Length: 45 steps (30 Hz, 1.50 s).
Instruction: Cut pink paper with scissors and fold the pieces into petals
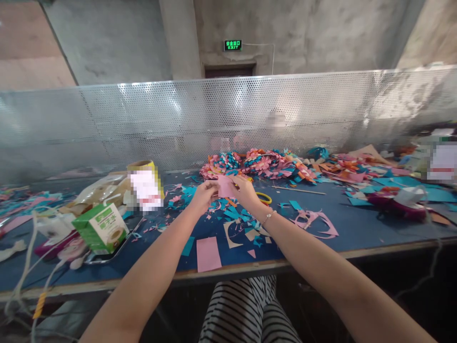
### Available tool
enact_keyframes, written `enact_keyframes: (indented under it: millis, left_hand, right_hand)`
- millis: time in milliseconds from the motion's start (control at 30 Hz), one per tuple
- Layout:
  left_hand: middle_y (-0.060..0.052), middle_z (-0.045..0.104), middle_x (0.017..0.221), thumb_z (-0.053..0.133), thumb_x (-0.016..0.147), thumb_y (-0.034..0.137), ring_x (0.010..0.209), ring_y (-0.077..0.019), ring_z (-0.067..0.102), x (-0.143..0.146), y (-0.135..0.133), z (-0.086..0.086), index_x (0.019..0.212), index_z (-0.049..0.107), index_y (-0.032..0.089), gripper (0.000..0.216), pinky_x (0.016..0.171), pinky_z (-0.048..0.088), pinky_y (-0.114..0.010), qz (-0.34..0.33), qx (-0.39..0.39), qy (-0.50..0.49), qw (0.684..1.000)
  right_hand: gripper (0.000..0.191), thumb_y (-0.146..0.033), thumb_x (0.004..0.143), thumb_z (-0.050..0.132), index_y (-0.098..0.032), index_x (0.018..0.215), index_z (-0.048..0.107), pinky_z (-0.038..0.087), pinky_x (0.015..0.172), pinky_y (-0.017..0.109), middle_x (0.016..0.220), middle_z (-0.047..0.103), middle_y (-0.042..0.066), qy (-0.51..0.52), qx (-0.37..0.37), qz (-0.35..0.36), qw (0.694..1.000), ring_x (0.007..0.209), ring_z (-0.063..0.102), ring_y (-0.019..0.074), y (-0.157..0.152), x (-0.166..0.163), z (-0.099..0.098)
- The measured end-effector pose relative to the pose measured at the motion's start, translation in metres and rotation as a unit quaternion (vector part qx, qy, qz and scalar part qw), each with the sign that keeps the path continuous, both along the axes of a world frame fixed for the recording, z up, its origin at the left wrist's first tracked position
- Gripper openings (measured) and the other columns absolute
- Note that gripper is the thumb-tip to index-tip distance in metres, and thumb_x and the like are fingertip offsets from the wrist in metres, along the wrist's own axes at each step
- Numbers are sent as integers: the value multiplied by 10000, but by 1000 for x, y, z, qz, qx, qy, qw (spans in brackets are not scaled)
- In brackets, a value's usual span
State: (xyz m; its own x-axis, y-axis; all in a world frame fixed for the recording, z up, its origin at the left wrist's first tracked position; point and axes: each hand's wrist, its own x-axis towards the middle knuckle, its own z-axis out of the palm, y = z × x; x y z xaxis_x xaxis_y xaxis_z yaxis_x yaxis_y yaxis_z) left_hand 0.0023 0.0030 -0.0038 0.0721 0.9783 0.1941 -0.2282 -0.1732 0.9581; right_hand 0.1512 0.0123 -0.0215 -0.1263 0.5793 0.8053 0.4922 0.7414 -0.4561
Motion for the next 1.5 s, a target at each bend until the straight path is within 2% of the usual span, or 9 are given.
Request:
enact_keyframes:
  millis: [167, 467, 600, 800, 900, 1100, 1267, 1367, 1500]
  left_hand:
    - [27, 555, 629, 672, 591, 168, 563, -86, 545, 1, -4, 5, 684, 564, 161, 143, 590, 478, -246, 18, 9, -30, 999]
    - [-19, 622, 793, 704, 611, 320, 675, -109, 577, 1, 1, 0, 832, 606, 165, 287, 622, 455, -235, 13, 80, -1, 997]
    - [-57, 642, 910, 700, 616, 315, 777, -148, 603, 0, 6, -5, 891, 606, 164, 328, 696, 468, -270, 43, 161, 80, 983]
    - [-61, 648, 879, 600, 710, 332, 775, -159, 602, -2, 9, -7, 882, 611, 162, 242, 695, 466, -278, 108, 219, 147, 958]
    - [-54, 650, 844, 572, 727, 316, 748, -159, 598, -4, 10, -6, 850, 613, 164, 199, 667, 462, -271, 135, 221, 173, 950]
    - [-16, 638, 696, 587, 705, 257, 652, -146, 581, -4, 3, -2, 757, 617, 160, 114, 608, 445, -252, 115, 247, 227, 935]
    - [-38, 673, 763, 604, 701, 279, 720, -169, 617, 0, -2, -1, 803, 631, 161, 158, 650, 468, -273, 76, 260, 254, 928]
    - [-50, 680, 799, 602, 704, 284, 772, -180, 630, 0, -1, -2, 815, 623, 164, 165, 699, 479, -297, 68, 264, 254, 928]
    - [-55, 682, 820, 594, 704, 249, 803, -184, 637, 0, 2, -3, 817, 616, 167, 142, 740, 482, -314, 76, 263, 254, 928]
  right_hand:
    - [498, -156, 816, 366, -143, 1312, 403, 419, 919, 394, 1167, 512, 151, -79, -14, 3, 997, 1055, 500, 228, -4, -6, -3]
    - [643, -354, 869, 371, -177, 1423, 96, 358, 972, 462, 1251, 369, 165, -146, -33, 42, 988, 1154, 404, 264, -14, -10, -7]
    - [671, -439, 878, 333, -191, 1426, 35, 341, 987, 468, 1238, 344, 153, -154, -47, 61, 985, 1185, 369, 256, -14, -11, -9]
    - [700, -450, 871, 344, -188, 1426, 7, 339, 996, 448, 1245, 323, 148, -169, -53, 90, 980, 1195, 360, 249, -14, -11, -9]
    - [672, -411, 863, 379, -220, 1424, 63, 340, 993, 455, 1258, 342, 139, -136, -58, 100, 984, 1178, 383, 244, -13, -12, -8]
    - [543, -319, 807, 466, -235, 1326, 332, 492, 785, 368, 1109, 496, 109, 83, -117, 118, 982, 900, 543, 175, 0, -9, -5]
    - [348, -382, 724, 548, -173, 1002, 566, 498, 714, 327, 843, 596, 44, 158, -166, 116, 966, 774, 575, 159, 14, -2, -7]
    - [297, -430, 676, 590, -168, 816, 579, 494, 676, 308, 714, 590, 11, 182, -200, 137, 953, 678, 564, 138, 16, -1, -7]
    - [336, -449, 603, 656, -169, 757, 554, 488, 639, 274, 643, 565, -19, 234, -240, 186, 924, 607, 546, 107, 11, -2, -3]
